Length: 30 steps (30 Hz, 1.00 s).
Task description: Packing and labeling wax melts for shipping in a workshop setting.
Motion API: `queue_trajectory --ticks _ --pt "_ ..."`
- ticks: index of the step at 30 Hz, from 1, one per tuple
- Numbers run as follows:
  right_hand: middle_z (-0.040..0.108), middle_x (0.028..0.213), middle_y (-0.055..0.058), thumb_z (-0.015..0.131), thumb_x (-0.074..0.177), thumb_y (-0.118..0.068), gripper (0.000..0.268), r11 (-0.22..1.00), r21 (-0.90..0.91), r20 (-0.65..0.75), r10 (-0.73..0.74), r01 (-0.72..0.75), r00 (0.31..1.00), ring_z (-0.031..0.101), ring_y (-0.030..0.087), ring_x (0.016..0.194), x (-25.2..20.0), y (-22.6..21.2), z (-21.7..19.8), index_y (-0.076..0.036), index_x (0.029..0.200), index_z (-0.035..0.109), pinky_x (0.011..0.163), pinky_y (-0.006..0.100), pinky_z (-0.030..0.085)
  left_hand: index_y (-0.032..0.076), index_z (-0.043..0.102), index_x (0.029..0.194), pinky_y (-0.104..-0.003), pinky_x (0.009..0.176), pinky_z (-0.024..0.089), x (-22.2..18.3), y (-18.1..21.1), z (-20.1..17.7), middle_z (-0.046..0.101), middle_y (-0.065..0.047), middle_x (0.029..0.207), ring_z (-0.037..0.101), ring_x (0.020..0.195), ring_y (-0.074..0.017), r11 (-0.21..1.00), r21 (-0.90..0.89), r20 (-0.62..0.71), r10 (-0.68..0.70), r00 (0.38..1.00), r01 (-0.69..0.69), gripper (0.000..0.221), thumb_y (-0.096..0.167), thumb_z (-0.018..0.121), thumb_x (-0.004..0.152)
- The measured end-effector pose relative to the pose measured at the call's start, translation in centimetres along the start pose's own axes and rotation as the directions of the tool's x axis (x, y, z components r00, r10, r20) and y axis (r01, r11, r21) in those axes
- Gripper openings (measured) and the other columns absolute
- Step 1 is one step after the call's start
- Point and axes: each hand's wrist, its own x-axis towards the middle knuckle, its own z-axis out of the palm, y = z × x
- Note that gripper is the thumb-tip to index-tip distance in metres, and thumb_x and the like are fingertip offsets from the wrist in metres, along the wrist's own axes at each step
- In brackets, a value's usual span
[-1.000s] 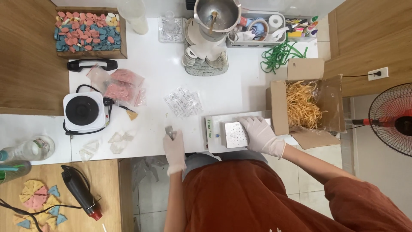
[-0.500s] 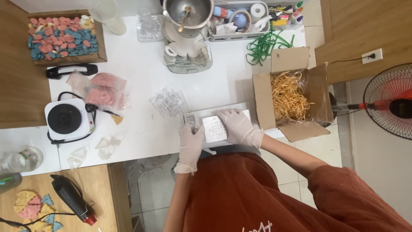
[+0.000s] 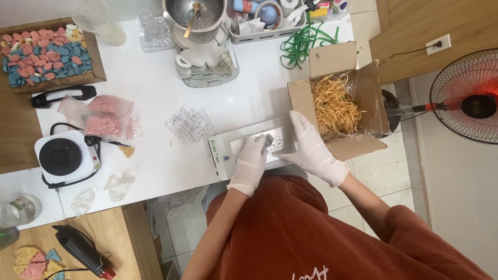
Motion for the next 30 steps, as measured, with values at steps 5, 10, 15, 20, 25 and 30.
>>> queue_trajectory --ticks 5,10,15,20,25,30 --pt "0.03 0.155 0.032 0.091 0.07 -0.028 0.12 0.989 0.069 -0.006 0.133 -0.132 0.991 0.032 0.045 0.144 -1.8 -0.4 -0.3 0.008 0.157 0.016 0.119 0.044 0.03 0.007 0.062 0.127 -0.049 0.091 0.045 1.2 0.1 -2.5 0.062 -0.014 0.113 0.058 0.106 -0.0345 0.987 0.109 0.113 0.103 0.988 -0.115 0.044 0.019 0.071 0.086" --pt "0.031 0.155 0.03 0.091 0.07 -0.027 0.118 0.994 0.029 -0.099 0.107 -0.104 0.989 0.033 0.044 0.143 -3.1 -1.3 -0.4 0.004 0.157 0.018 0.119 0.044 0.031 0.012 0.065 0.12 -0.045 0.099 0.048 1.3 -7.5 -4.6 0.065 -0.013 0.119 0.059 0.114 -0.0328 0.996 0.082 -0.242 0.049 0.969 -0.03 0.031 0.02 0.069 0.09" --pt "0.035 0.157 0.025 0.087 0.076 -0.023 0.109 0.993 0.062 -0.219 0.115 -0.104 0.969 0.04 0.04 0.144 -4.5 -1.2 -0.3 -0.002 0.161 0.021 0.12 0.042 0.036 -0.01 0.051 0.13 -0.045 0.092 0.053 4.2 -15.2 -7.9 0.059 -0.026 0.121 0.062 0.112 -0.0385 0.584 -0.413 -0.283 -0.812 0.511 0.699 0.058 0.027 0.073 0.091" --pt "0.034 0.156 0.026 0.088 0.075 -0.023 0.109 0.992 0.035 -0.217 0.127 -0.122 0.968 0.039 0.042 0.143 -4.7 -3.2 -0.3 0.0 0.159 0.022 0.117 0.043 0.036 -0.01 0.035 0.139 -0.041 0.09 0.053 5.9 -20.7 -3.6 0.053 -0.026 0.126 0.062 0.113 -0.0359 0.556 -0.142 -0.359 -0.8 0.481 0.819 0.09 0.035 0.085 0.079" --pt "0.036 0.156 0.025 0.087 0.076 -0.022 0.103 0.985 0.036 -0.23 0.175 -0.171 0.957 0.04 0.04 0.143 -4.8 -4.0 -0.6 -0.001 0.158 0.027 0.116 0.042 0.037 -0.006 0.048 0.129 -0.042 0.092 0.055 6.4 -22.1 -1.6 0.062 -0.021 0.123 0.067 0.11 -0.0334 0.544 0.013 -0.308 -0.796 0.521 0.839 0.078 0.039 0.087 0.079" --pt "0.038 0.154 0.025 0.088 0.073 -0.021 0.1 0.985 0.014 -0.258 0.172 -0.175 0.951 0.04 0.041 0.14 -4.5 -4.5 -0.1 -0.001 0.154 0.032 0.115 0.043 0.037 -0.012 0.051 0.12 -0.041 0.083 0.059 4.8 -22.1 -0.6 0.066 -0.024 0.114 0.072 0.097 -0.032 0.581 -0.222 -0.255 -0.81 0.529 0.783 0.059 0.021 0.081 0.081"
